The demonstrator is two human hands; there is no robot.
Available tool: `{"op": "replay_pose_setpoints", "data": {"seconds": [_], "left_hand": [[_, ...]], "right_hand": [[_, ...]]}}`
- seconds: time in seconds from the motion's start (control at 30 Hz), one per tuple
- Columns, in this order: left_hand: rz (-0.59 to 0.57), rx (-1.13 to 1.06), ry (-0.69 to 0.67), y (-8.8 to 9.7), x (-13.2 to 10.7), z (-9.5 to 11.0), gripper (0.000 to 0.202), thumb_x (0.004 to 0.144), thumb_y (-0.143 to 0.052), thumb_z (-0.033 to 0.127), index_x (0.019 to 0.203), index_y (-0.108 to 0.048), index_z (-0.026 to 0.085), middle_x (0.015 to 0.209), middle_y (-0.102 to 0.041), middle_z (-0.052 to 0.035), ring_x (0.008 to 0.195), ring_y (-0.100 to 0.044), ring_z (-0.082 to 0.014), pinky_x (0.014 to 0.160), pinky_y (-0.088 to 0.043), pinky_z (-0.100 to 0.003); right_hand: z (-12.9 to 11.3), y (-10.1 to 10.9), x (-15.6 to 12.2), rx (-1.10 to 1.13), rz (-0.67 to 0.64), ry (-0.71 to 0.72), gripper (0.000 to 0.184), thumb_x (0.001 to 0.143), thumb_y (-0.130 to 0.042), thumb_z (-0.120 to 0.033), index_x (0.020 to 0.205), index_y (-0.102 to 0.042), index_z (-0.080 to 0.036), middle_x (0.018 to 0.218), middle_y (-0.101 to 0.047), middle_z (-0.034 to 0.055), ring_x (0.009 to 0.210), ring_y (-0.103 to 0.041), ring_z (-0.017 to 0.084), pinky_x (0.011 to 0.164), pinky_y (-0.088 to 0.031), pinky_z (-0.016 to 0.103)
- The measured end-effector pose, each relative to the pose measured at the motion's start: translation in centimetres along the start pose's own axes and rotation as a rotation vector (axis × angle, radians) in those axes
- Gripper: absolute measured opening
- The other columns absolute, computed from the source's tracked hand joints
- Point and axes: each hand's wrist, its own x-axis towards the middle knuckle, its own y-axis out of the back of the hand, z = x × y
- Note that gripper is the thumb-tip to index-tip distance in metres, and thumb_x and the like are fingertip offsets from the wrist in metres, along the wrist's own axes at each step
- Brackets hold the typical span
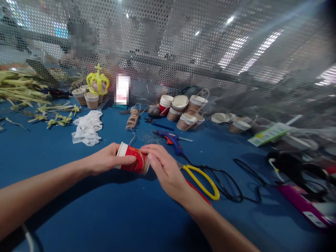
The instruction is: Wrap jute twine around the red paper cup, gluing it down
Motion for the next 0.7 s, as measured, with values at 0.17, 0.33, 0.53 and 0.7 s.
{"op": "replay_pose_setpoints", "data": {"seconds": [0.17,0.33,0.53,0.7], "left_hand": [[0.01,0.068,0.024,-0.5,0.0,-0.5,0.02,0.069,-0.063,0.032,0.067,-0.066,0.012,0.058,-0.06,0.0026,0.052,-0.046,-0.0076,0.052,-0.034,-0.018],[0.145,0.081,0.076,-0.9,0.1,-0.8,0.03,0.064,-0.065,0.037,0.052,-0.056,0.011,0.044,-0.046,0.0059,0.043,-0.033,-0.0051,0.044,-0.024,-0.018],[0.229,0.047,0.139,-0.7,0.4,-0.9,0.026,0.061,-0.066,0.036,0.057,-0.06,0.011,0.05,-0.056,0.0016,0.045,-0.044,-0.0083,0.048,-0.031,-0.02],[0.279,0.052,0.161,-0.7,0.4,-0.8,0.024,0.061,-0.067,0.033,0.057,-0.06,0.01,0.053,-0.06,-0.0011,0.049,-0.05,-0.01,0.052,-0.036,-0.021]], "right_hand": [[-0.7,-0.1,-0.3,0.093,-0.12,0.014,0.03,0.087,-0.033,-0.021,0.107,-0.055,-0.017,0.111,-0.054,0.0073,0.106,-0.047,0.016,0.094,-0.035,0.035],[-0.8,-0.3,-0.3,0.225,-0.168,-0.087,0.034,0.088,-0.027,-0.023,0.104,-0.057,-0.018,0.114,-0.054,0.0072,0.108,-0.048,0.015,0.096,-0.034,0.035],[-0.5,1.0,0.8,0.244,-0.012,-0.293,0.034,0.087,-0.03,-0.031,0.092,-0.06,-0.016,0.099,-0.062,0.0072,0.095,-0.056,0.016,0.086,-0.041,0.033],[1.6,4.9,2.2,0.078,0.202,-0.375,0.02,0.081,-0.043,-0.025,0.088,-0.058,-0.014,0.079,-0.065,0.0058,0.071,-0.061,0.014,0.065,-0.048,0.027]]}}
